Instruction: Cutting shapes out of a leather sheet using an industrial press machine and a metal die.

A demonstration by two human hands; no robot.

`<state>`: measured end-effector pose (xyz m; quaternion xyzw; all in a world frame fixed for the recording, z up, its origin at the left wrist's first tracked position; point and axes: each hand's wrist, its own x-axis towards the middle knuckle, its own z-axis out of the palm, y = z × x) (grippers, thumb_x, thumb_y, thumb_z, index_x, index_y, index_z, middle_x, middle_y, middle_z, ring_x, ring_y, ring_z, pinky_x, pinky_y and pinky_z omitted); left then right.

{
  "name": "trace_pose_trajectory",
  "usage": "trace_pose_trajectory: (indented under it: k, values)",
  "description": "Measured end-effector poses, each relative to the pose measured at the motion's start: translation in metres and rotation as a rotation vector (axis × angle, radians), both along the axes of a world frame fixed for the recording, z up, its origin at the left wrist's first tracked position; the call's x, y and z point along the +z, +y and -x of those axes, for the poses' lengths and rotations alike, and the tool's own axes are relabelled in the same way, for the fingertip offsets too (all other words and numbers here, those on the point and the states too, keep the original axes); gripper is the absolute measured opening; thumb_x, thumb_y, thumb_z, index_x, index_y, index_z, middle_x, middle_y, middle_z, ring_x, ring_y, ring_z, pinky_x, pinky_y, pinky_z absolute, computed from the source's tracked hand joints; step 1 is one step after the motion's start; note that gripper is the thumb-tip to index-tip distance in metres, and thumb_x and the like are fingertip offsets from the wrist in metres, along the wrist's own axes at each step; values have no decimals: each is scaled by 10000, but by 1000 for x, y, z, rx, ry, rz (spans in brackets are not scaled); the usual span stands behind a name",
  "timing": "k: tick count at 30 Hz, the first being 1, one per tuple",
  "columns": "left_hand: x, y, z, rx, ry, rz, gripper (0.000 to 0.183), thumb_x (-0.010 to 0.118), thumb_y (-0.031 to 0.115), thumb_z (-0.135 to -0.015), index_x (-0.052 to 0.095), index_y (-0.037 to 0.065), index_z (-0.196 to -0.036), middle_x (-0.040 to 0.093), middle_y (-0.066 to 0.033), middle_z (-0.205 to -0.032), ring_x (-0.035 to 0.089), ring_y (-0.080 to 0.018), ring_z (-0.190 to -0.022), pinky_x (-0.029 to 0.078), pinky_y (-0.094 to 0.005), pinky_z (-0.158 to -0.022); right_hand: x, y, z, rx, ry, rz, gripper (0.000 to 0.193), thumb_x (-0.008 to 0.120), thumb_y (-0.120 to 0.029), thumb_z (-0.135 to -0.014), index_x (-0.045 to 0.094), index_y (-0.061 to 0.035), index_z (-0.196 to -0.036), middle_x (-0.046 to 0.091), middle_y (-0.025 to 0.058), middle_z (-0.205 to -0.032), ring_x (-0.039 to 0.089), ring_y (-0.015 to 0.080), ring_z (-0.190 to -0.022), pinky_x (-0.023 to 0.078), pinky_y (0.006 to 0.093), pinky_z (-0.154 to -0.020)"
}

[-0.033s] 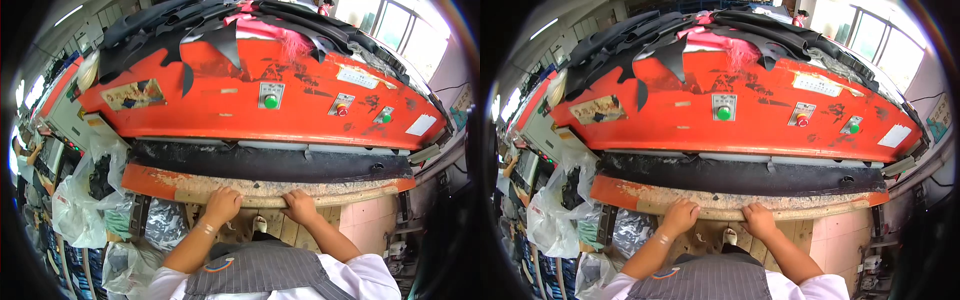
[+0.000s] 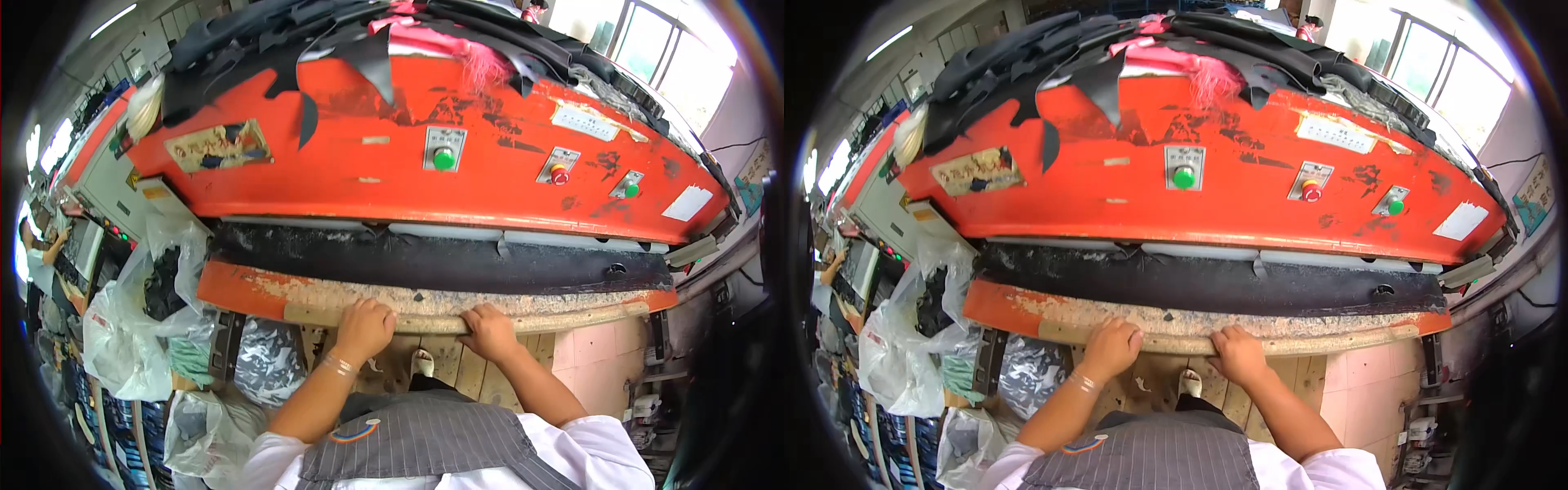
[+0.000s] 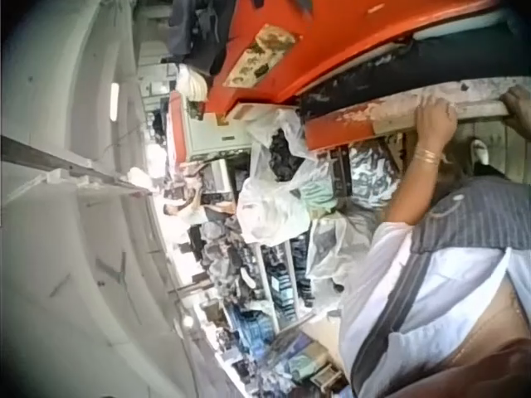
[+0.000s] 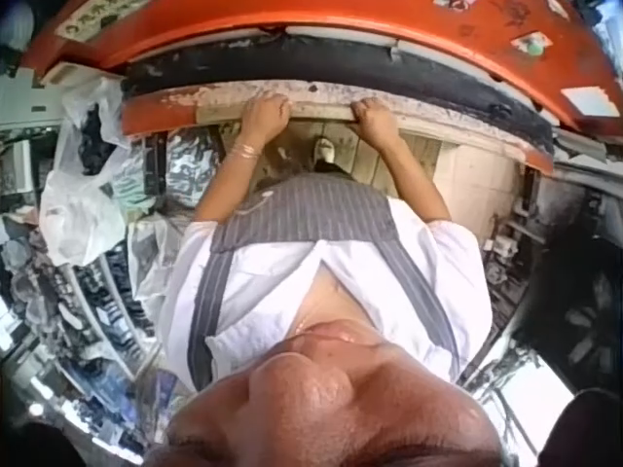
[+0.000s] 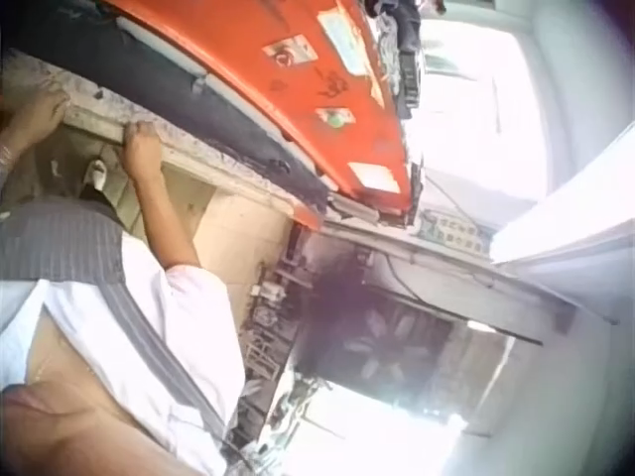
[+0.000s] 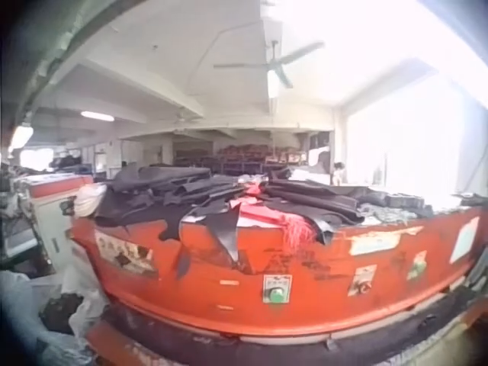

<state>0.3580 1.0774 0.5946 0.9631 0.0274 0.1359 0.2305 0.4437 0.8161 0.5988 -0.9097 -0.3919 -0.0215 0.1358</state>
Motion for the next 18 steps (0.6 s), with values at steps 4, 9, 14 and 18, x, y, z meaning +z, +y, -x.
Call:
trace_pose_trajectory:
  k: [4, 9, 14, 18]
  values:
    - [-2, 3, -2, 45, -37, -16, 226, 564, 258, -839, 679, 69, -792, 634, -100, -861, 590, -295, -877, 449, -441, -814, 5, 8, -9, -7, 16, -7, 447, 826, -272, -616, 659, -97, -992, 630, 81, -916, 608, 270, -922, 519, 377, -759]
    - [-1, 8, 10, -2, 93, 18, 282, 611, 322, -823, 700, 62, -757, 649, -122, -837, 602, -320, -865, 471, -442, -798, 20, -2, -22, 233, 108, 212, 448, 771, -354, -696, 670, -95, -1048, 659, 89, -940, 633, 280, -934, 525, 380, -766]
    - [27, 37, 23, -221, 544, 190, 299, 622, 362, -856, 722, 85, -805, 685, -124, -879, 632, -318, -851, 500, -436, -782, 67, 40, -66, 696, 377, 281, 249, 608, -216, -854, 679, -81, -1052, 692, 107, -913, 660, 300, -862, 523, 421, -766]
    - [23, 60, -13, -84, -5, 261, 236, 630, 242, -853, 700, 50, -971, 676, -149, -1005, 624, -335, -966, 482, -427, -879, 67, 161, -122, 930, -228, -85, 284, 568, -141, -797, 659, -17, -1036, 634, 145, -1131, 613, 310, -1037, 503, 420, -874]
